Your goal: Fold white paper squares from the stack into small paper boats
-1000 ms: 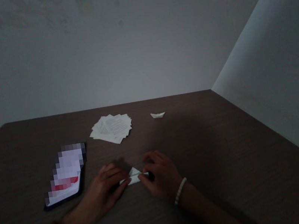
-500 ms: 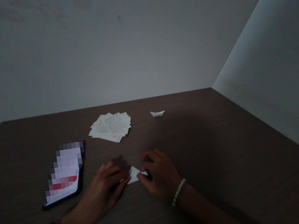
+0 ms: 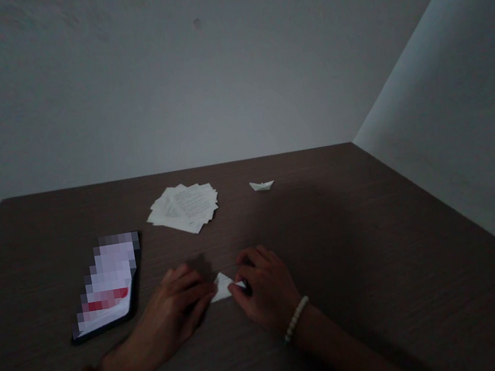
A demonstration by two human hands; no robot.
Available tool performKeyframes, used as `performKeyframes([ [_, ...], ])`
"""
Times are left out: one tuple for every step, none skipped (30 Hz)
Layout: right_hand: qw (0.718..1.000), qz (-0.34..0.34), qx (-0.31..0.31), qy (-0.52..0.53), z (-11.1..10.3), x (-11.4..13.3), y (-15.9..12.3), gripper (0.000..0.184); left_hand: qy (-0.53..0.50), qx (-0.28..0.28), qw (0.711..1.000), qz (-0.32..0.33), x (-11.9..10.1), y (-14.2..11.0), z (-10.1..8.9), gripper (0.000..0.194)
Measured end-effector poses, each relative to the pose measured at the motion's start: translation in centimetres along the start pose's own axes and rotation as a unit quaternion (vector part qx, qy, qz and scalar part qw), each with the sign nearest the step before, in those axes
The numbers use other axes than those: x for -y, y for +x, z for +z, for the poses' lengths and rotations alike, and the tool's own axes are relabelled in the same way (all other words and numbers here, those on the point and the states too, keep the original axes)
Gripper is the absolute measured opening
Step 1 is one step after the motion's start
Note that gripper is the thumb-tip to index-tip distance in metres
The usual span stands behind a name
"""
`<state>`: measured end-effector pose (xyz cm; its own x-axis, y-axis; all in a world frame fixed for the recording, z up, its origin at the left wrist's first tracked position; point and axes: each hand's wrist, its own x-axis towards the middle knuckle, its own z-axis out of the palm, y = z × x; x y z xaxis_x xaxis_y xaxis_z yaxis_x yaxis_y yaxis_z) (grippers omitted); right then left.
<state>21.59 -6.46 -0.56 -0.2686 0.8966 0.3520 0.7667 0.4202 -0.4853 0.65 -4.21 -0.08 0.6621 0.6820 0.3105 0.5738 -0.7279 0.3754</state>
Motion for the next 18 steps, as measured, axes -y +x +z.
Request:
performKeyframes([
  [1.000,0.000,-0.004,-0.002,-0.09,0.08,-0.01,0.010,0.001,0.002,1.000,-0.001,-0.03,0.03,0.00,0.022],
  [1.000,-0.004,-0.010,-0.006,-0.19,0.14,-0.03,0.011,0.001,0.004,1.000,-0.004,-0.08,0.05,0.00,0.022],
  [1.000,-0.016,-0.016,-0.014,-0.28,0.15,-0.06,0.011,0.001,0.006,1.000,-0.007,-0.13,0.06,-0.01,0.022],
  [0.999,-0.040,-0.020,-0.025,-0.38,0.13,-0.11,0.010,0.002,0.006,1.000,-0.010,-0.19,0.06,-0.02,0.022],
  [0.996,-0.075,-0.019,-0.038,-0.45,0.06,-0.15,0.008,0.004,0.006,1.000,-0.013,-0.24,0.04,-0.02,0.022],
  [0.992,-0.117,-0.011,-0.053,-0.51,-0.03,-0.19,0.007,0.007,0.004,1.000,-0.016,-0.30,0.02,-0.03,0.022],
  [0.985,-0.159,0.001,-0.066,-0.56,-0.14,-0.23,0.009,0.010,0.000,1.000,-0.019,-0.35,-0.01,-0.05,0.022],
  [0.978,-0.192,0.012,-0.077,-0.59,-0.26,-0.25,0.012,0.013,-0.003,1.000,-0.022,-0.40,-0.03,-0.06,0.022],
  [0.972,-0.216,0.023,-0.085,-0.62,-0.37,-0.26,0.014,0.015,-0.006,1.000,-0.024,-0.44,-0.04,-0.08,0.022],
  [0.969,-0.228,0.031,-0.092,-0.64,-0.46,-0.25,0.014,0.015,-0.007,1.000,-0.025,-0.48,-0.04,-0.11,0.022],
  [0.967,-0.232,0.037,-0.097,-0.66,-0.53,-0.25,0.014,0.013,-0.006,1.000,-0.025,-0.51,-0.04,-0.13,0.022],
  [0.966,-0.232,0.042,-0.103,-0.68,-0.59,-0.24,0.014,0.013,-0.005,1.000,-0.025,-0.53,-0.03,-0.15,0.021],
  [0.966,-0.231,0.045,-0.108,-0.70,-0.62,-0.24,0.014,0.012,-0.003,1.000,-0.024,-0.55,-0.02,-0.17,0.021],
  [0.966,-0.228,0.050,-0.113,-0.72,-0.65,-0.25,0.014,0.012,-0.002,1.000,-0.024,-0.56,-0.02,-0.18,0.021],
  [0.966,-0.226,0.054,-0.116,-0.73,-0.66,-0.27,0.014,0.012,-0.004,1.000,-0.024,-0.56,-0.03,-0.20,0.021],
  [0.966,-0.224,0.057,-0.117,-0.76,-0.67,-0.29,0.015,0.011,-0.006,1.000,-0.024,-0.55,-0.05,-0.21,0.021],
  [0.966,-0.222,0.059,-0.118,-0.80,-0.68,-0.31,0.017,0.011,-0.009,1.000,-0.024,-0.55,-0.07,-0.22,0.021],
  [0.966,-0.220,0.060,-0.119,-0.85,-0.69,-0.34,0.020,0.009,-0.008,1.000,-0.024,-0.54,-0.09,-0.23,0.021],
])
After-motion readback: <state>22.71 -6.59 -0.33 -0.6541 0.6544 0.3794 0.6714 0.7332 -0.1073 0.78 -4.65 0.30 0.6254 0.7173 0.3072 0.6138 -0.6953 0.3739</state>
